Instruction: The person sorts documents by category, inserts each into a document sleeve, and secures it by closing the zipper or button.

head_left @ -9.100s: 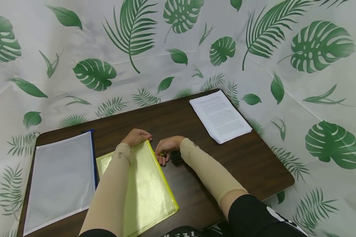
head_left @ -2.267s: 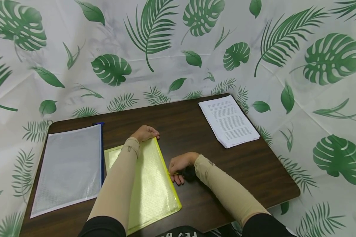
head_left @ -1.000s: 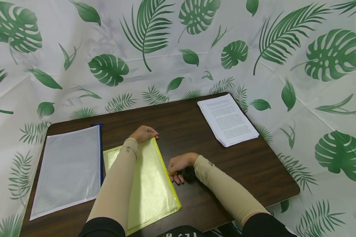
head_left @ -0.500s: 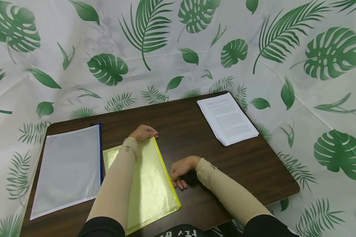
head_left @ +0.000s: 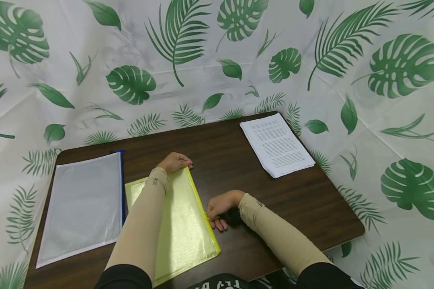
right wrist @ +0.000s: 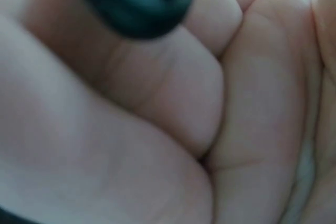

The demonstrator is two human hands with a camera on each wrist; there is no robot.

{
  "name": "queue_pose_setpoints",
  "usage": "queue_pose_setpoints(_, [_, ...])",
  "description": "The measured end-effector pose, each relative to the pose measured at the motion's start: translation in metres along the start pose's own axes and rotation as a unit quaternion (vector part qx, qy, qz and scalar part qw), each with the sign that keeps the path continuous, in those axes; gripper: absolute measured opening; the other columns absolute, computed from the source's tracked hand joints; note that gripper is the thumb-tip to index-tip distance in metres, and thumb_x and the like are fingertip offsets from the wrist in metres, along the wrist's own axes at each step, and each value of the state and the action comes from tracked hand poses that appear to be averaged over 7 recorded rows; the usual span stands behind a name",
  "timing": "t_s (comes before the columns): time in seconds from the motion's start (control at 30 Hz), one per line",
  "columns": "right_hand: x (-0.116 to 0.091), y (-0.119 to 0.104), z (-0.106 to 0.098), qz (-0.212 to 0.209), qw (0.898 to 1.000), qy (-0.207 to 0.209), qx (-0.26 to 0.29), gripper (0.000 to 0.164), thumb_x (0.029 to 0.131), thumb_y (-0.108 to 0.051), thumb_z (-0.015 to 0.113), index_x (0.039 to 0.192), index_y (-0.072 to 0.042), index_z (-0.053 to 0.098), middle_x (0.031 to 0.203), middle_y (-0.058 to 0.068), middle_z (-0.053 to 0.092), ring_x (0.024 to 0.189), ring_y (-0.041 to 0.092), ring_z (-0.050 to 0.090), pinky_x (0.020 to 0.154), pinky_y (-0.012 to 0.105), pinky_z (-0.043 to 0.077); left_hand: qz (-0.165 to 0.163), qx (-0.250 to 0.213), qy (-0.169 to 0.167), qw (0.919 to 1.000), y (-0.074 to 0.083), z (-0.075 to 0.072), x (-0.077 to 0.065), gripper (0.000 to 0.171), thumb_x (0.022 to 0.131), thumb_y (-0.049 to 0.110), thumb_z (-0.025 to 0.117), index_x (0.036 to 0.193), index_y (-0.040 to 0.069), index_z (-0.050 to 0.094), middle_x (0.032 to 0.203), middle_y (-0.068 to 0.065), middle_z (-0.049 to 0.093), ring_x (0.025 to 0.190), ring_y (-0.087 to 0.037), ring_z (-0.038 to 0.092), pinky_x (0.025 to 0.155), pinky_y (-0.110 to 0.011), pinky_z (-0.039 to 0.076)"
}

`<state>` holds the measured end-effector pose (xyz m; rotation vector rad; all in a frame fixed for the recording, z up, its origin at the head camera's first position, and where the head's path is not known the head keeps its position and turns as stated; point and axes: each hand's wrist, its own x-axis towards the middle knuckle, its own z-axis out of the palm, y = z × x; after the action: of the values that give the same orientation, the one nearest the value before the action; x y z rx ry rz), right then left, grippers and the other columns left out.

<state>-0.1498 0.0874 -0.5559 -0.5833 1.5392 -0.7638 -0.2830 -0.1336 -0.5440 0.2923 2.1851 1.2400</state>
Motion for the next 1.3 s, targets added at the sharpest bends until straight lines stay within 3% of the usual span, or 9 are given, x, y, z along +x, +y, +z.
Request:
queue_pose_setpoints(0.67, [-0.003, 0.0, 0.001, -0.008, 1.0, 0.008, 0.008, 0.031, 0.096, -0.01, 0.047, 0.083, 0.0, 0.073, 0.071, 0.018, 0.07, 0.057, 0.024, 0.068, 0.065, 0.04, 0.058, 0.008, 0.02, -0.001, 0.9998, 0.001, -0.001, 0.001, 0.026, 0.098, 0.018, 0.057, 0.114, 0.001, 0.07, 0.101, -0.011, 0.074, 0.073, -0.011, 0.066, 0.062, -0.023, 0.047])
queue_pose_setpoints(0.83, [-0.003, 0.002, 0.007, -0.019, 0.999, 0.031, -0.001, 0.031, 0.094, -0.009, 0.047, 0.08, 0.002, 0.073, 0.066, 0.018, 0.069, 0.052, 0.023, 0.065, 0.06, 0.038, 0.057, 0.015, 0.02, 0.002, 0.9997, -0.001, 0.001, 0.0, 0.026, 0.098, 0.016, 0.056, 0.113, -0.001, 0.069, 0.101, -0.013, 0.074, 0.073, -0.012, 0.066, 0.061, -0.023, 0.047])
queue_pose_setpoints(1.07, [-0.007, 0.006, 0.025, 0.001, 0.999, -0.021, -0.028, 0.033, 0.094, -0.008, 0.044, 0.08, -0.002, 0.074, 0.063, 0.013, 0.068, 0.052, 0.021, 0.066, 0.062, 0.035, 0.057, 0.012, 0.004, -0.01, 0.9999, -0.003, 0.003, 0.002, 0.026, 0.098, 0.015, 0.057, 0.114, -0.001, 0.069, 0.101, -0.012, 0.074, 0.072, -0.012, 0.067, 0.062, -0.023, 0.049])
queue_pose_setpoints(1.3, [-0.005, 0.004, 0.026, 0.0, 1.0, -0.01, -0.024, 0.031, 0.092, -0.008, 0.045, 0.08, -0.001, 0.073, 0.066, 0.015, 0.069, 0.053, 0.022, 0.066, 0.063, 0.036, 0.058, 0.013, 0.006, -0.008, 0.9999, -0.003, -0.002, 0.005, 0.025, 0.098, 0.016, 0.058, 0.113, 0.001, 0.07, 0.099, -0.011, 0.074, 0.072, -0.011, 0.066, 0.061, -0.022, 0.047])
